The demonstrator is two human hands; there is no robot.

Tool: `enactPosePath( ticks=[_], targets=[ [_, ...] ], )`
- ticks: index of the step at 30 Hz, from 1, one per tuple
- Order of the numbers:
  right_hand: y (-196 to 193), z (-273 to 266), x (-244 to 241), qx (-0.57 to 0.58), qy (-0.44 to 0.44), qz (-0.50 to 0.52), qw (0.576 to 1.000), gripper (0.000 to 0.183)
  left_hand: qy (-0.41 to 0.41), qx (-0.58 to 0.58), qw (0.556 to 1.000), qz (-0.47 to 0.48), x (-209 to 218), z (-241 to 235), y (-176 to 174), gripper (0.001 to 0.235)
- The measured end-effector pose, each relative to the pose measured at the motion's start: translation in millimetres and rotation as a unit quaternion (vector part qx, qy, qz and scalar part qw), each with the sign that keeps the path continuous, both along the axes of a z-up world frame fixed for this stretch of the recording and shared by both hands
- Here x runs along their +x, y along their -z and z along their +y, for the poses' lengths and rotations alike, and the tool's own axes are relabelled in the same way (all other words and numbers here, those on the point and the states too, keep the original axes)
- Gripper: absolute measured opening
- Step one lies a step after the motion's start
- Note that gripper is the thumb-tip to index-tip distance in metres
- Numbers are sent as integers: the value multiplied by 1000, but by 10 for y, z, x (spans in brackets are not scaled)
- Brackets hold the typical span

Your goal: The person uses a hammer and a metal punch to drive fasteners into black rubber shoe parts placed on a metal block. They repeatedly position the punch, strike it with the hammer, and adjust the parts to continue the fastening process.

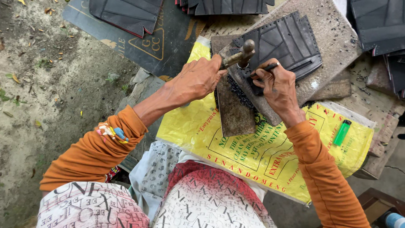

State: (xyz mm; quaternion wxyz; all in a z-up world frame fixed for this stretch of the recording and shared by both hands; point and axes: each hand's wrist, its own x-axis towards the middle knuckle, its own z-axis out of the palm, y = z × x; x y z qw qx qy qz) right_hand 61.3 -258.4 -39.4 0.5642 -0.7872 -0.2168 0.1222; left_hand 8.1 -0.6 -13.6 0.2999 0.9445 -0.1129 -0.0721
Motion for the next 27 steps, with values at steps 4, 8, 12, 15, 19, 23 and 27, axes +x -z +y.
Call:
enactPosePath(
  ticks=[4, 8, 12, 15, 19, 23, 27],
  targets=[
    [-13, 10, -19, -25, 9, -13, 1000, 13, 0, -2, 1000, 5, 1, -4, -8, 34],
    [-25, 29, -34, -40, 16, -15, 999, 13, -2, 1, 1000, 16, -4, -1, -24, 36],
    [-34, 18, -31, -19, 20, 7, 1000, 13, 2, -9, 1000, 3, 2, 1, -21, 36],
    [-44, 20, -28, -14, 9, 4, 1000, 15, 2, -15, 1000, 2, -17, 28, -30, 35],
    [-44, 32, -36, -28, 13, -22, 999, 15, 8, -16, 1000, -15, -12, 24, -77, 35],
    [-28, 49, -67, -37, 28, -56, 997, 15, -44, -17, 988, 149, 33, -1, -147, 37],
    [-6, 28, -61, -7, 28, -52, 998, 14, -94, -33, 992, 78, -156, 73, -140, 34]
  ],
)
